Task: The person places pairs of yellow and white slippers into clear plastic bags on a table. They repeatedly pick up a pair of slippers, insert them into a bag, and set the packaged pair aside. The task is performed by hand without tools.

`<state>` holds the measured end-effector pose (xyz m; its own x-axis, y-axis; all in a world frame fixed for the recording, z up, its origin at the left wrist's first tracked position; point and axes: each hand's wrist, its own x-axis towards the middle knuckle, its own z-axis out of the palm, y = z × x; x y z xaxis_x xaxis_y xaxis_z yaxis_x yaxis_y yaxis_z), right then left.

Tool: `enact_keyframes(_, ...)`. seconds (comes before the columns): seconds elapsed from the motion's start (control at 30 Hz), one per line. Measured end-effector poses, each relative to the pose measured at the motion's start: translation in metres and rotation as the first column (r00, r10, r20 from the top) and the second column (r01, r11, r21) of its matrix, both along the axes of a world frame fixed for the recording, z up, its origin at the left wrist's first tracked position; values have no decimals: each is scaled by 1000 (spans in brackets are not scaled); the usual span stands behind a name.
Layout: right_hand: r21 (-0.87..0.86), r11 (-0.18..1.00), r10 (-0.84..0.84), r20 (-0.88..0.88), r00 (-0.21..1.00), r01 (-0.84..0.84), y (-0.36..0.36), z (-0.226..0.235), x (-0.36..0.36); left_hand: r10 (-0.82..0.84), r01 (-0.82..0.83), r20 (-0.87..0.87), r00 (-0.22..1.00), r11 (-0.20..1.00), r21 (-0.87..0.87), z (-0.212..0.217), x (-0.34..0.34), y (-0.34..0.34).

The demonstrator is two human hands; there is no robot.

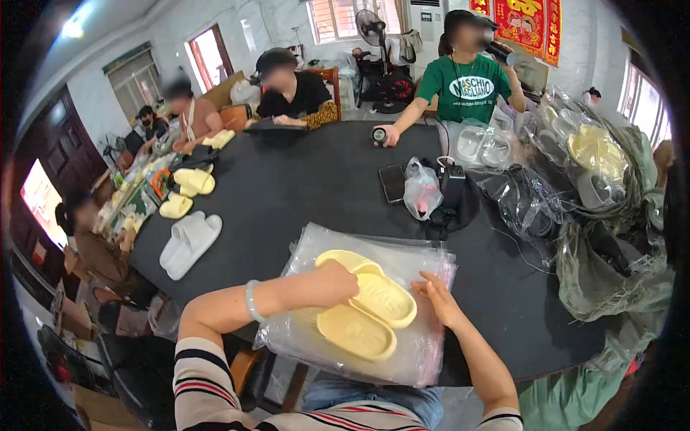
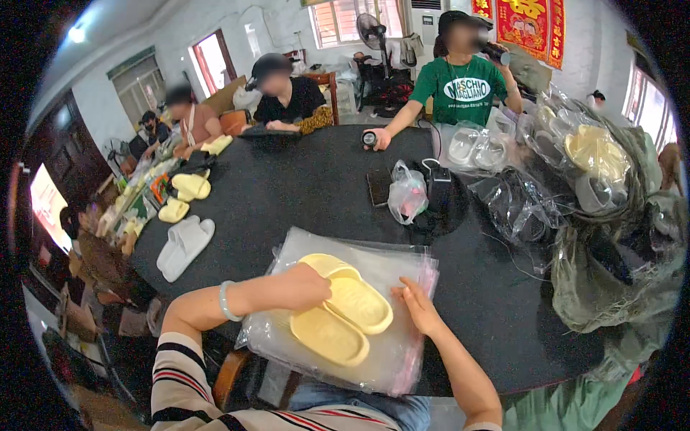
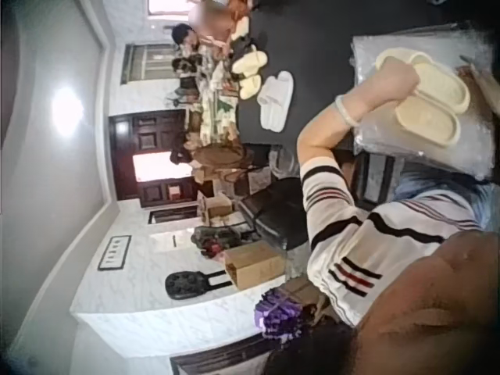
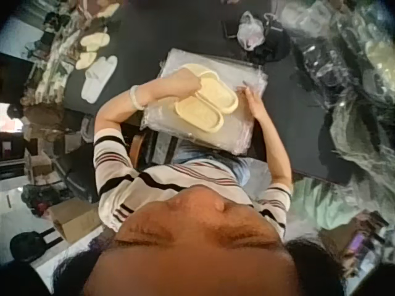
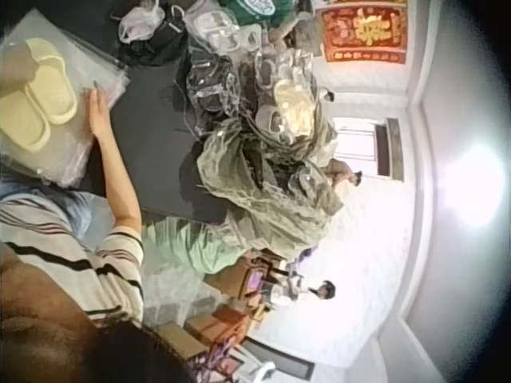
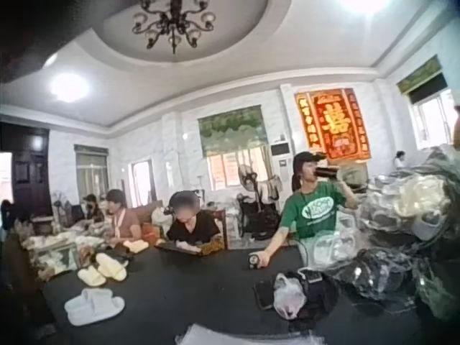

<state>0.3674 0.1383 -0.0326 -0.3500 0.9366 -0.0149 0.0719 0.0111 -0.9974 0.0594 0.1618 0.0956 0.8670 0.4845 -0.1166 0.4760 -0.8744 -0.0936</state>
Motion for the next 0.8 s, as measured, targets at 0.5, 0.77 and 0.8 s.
enact_keyframes(0.5, 174, 983, 21, 197, 980, -56, -11, 10, -3, 519, -624, 462, 719, 775, 101, 62, -186, 170)
enact_keyframes(0.77, 651, 652, -164, 621, 767, -388, -36, 44, -21, 563, -561, 108, 819, 826, -50, -55, -55, -25)
enact_keyframes(0.8, 626, 636, -168, 683, 711, -451, -38, 41, -26, 578, -588, 121, 807, 806, 73, -75, -61, -29)
